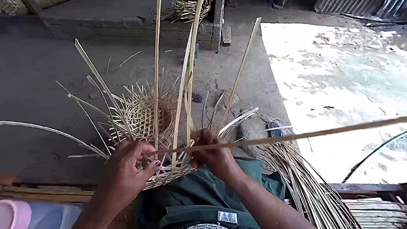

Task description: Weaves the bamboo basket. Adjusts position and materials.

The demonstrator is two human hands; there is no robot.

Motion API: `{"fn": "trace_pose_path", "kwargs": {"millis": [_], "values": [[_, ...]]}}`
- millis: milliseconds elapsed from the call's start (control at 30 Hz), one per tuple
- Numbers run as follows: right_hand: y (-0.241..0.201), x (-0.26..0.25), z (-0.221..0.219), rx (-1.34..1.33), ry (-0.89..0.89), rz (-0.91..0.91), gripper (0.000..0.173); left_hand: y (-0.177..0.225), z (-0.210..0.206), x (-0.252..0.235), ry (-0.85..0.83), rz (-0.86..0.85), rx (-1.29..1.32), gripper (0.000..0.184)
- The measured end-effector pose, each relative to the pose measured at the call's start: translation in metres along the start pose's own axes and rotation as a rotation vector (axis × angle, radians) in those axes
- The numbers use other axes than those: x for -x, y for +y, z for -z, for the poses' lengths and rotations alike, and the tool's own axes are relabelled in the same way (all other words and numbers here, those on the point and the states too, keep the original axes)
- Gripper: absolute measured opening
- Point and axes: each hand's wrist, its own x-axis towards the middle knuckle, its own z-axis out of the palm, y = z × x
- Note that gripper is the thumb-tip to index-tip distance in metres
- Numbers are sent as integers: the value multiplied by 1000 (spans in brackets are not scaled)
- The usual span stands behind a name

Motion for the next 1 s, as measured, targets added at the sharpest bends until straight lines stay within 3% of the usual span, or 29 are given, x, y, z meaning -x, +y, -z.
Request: {"fn": "trace_pose_path", "kwargs": {"millis": [133,267,400,500,633,700,767,833,1000], "values": [[-15,-12,1,241,-258,-58,18,1,1,1,-51,-15,38,31],[-2,-18,4,49,-432,-15,11,0,-2,-5,-51,-70,54,24],[-3,-13,-1,90,-323,-91,22,5,-10,-5,-51,-101,62,21],[-6,-14,1,-86,-295,-195,34,6,-14,-11,-59,-75,84,20],[8,-28,14,-270,-376,-275,27,1,-20,-22,-120,-6,245,18],[19,-34,21,-366,-440,-259,17,0,-20,-28,-181,74,339,19],[28,-37,26,-434,-504,-196,20,-3,-22,-34,-215,131,369,20],[27,-34,24,-414,-494,-153,19,1,-24,-35,-202,99,268,20],[17,-17,2,-451,-174,-105,18,11,-33,-24,-5,-190,-137,22]]}}
